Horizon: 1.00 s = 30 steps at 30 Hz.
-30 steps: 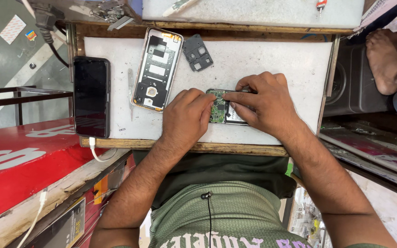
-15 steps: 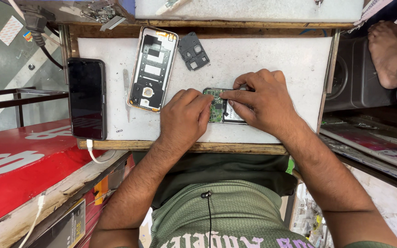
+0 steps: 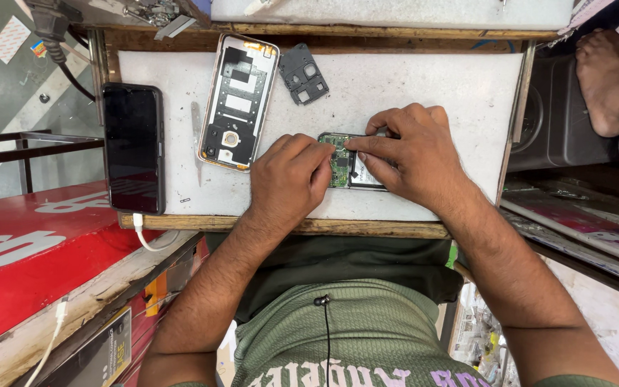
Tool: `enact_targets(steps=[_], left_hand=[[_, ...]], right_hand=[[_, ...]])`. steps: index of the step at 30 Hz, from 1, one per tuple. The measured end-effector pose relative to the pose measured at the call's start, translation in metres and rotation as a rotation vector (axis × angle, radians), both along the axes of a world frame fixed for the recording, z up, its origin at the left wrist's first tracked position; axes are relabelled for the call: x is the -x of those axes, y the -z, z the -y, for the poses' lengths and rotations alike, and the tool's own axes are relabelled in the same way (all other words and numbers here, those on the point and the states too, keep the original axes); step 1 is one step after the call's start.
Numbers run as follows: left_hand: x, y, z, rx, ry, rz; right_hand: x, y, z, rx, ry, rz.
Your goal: The person works at a repair bench on a disassembled smartphone, manipulating the exposed logic board seated in the phone frame. They pick at components on the board, then apply liquid from a bottle onto a brush and scrub the board and battery area with the brush.
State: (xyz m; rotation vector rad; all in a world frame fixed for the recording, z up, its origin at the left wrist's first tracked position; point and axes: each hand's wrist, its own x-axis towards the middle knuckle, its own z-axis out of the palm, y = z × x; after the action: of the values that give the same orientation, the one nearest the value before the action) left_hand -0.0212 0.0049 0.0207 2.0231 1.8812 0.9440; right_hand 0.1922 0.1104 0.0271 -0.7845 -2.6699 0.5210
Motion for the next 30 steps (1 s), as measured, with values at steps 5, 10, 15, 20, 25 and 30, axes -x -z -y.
enact_targets(steps=[5, 10, 15, 20, 25, 30], left_hand=[[-0.002, -0.001, -0.001, -0.028, 0.008, 0.0], [0.0, -0.002, -0.001, -0.01, 0.004, 0.035], [0.008, -0.005, 0.006, 0.002, -0.027, 0.206], [0.01, -0.003, 0.012, 0.053, -0.037, 0.243], [0.011, 0.002, 0.009, 0.137, -0.115, 0.293], [0.008, 0.001, 0.008, 0.099, -0.023, 0.275]], right_hand=[[0.0, -0.001, 0.0, 0.008, 0.003, 0.012], [-0.001, -0.002, 0.0, 0.025, 0.003, -0.001], [0.0, -0.001, 0.0, 0.014, -0.008, 0.024], [0.0, -0.002, 0.0, 0.02, -0.008, 0.011], [0.0, -0.001, 0.0, 0.016, -0.008, 0.019], [0.0, 0.0, -0.001, 0.016, -0.002, 0.007]])
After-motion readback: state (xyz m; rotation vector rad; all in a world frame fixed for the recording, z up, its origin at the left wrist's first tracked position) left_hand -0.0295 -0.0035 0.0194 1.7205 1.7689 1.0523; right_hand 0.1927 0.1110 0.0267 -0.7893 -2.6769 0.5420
